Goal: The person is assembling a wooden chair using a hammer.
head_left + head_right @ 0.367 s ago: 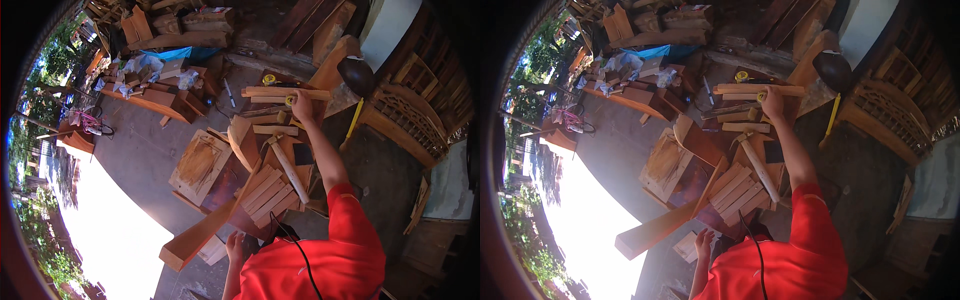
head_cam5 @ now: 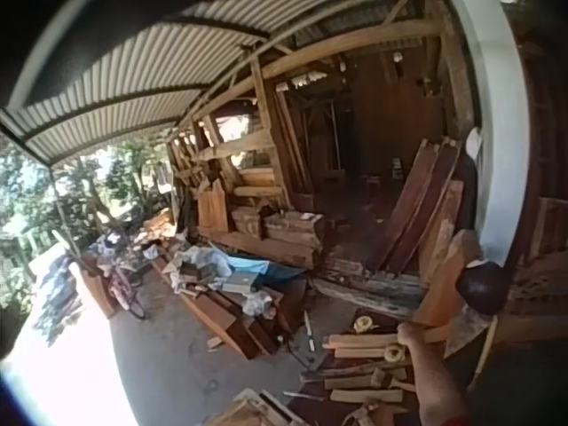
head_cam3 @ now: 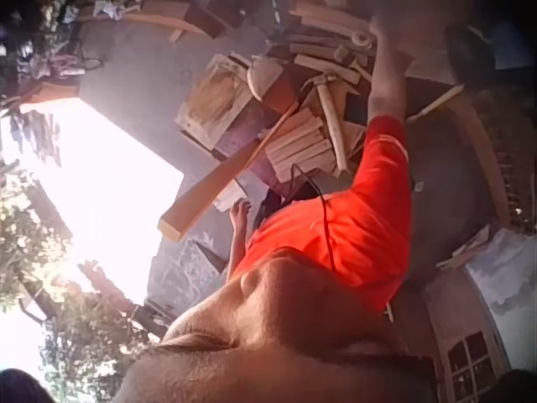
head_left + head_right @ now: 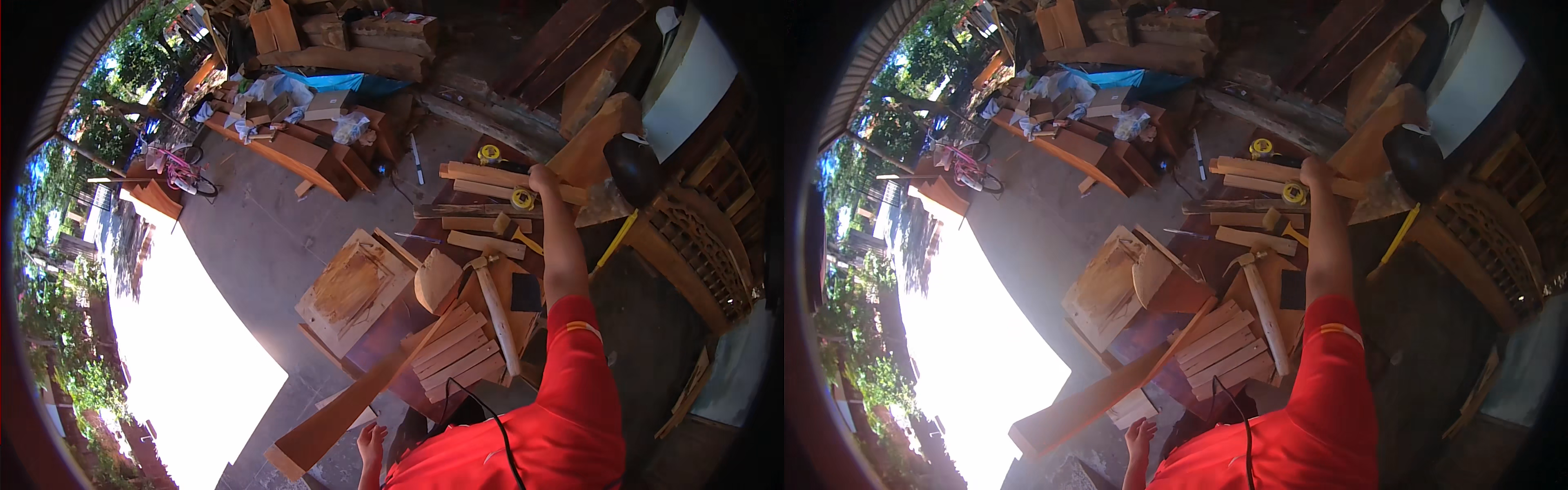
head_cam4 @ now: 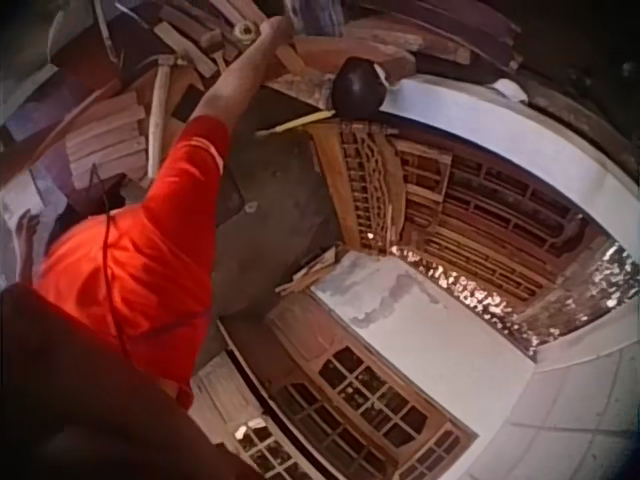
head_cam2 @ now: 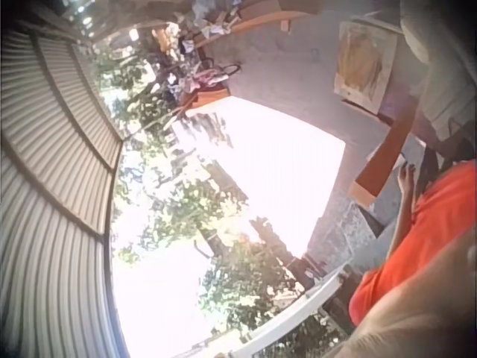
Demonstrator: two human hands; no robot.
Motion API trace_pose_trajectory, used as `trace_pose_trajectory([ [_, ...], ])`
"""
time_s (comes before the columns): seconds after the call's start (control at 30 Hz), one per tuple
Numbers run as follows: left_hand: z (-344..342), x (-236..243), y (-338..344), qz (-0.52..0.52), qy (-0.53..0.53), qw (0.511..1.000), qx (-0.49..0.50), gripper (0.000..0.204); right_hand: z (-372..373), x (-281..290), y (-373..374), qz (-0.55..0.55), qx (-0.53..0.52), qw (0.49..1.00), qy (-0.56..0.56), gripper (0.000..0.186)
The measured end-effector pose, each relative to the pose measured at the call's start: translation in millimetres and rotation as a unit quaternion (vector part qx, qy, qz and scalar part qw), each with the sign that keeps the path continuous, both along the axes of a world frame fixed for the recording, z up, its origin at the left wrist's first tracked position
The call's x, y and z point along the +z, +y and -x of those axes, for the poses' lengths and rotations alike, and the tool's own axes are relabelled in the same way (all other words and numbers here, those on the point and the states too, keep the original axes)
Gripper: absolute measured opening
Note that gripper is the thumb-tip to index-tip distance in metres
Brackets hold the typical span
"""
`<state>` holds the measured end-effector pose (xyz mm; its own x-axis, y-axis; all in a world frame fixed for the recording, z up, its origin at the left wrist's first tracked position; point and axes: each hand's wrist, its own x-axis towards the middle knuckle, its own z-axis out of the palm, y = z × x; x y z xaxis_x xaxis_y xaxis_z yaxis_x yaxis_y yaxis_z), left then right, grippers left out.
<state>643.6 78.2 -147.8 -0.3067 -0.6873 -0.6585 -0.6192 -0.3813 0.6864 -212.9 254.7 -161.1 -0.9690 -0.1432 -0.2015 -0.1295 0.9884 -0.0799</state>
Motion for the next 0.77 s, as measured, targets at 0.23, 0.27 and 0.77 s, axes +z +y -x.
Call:
trace_pose_trajectory([
  [0.23, 1.9, -6.2, -14.0, 0.035, -0.008, 0.998, -0.048, 0.042, 9.7, 21.4, 55.6, 0.119, -0.012, 0.985, 0.127, 0.033],
  [0.27, 15.5, -1.8, -19.9, 0.037, -0.003, 0.996, -0.084, 0.042, 17.5, 19.8, 81.0, 0.132, -0.013, 0.977, 0.167, 0.034],
  [0.77, 11.0, 44.0, -127.5, 0.204, 0.121, 0.969, -0.068, 0.028, -348.4, 235.9, 92.0, 0.512, -0.041, 0.807, 0.293, 0.026],
])
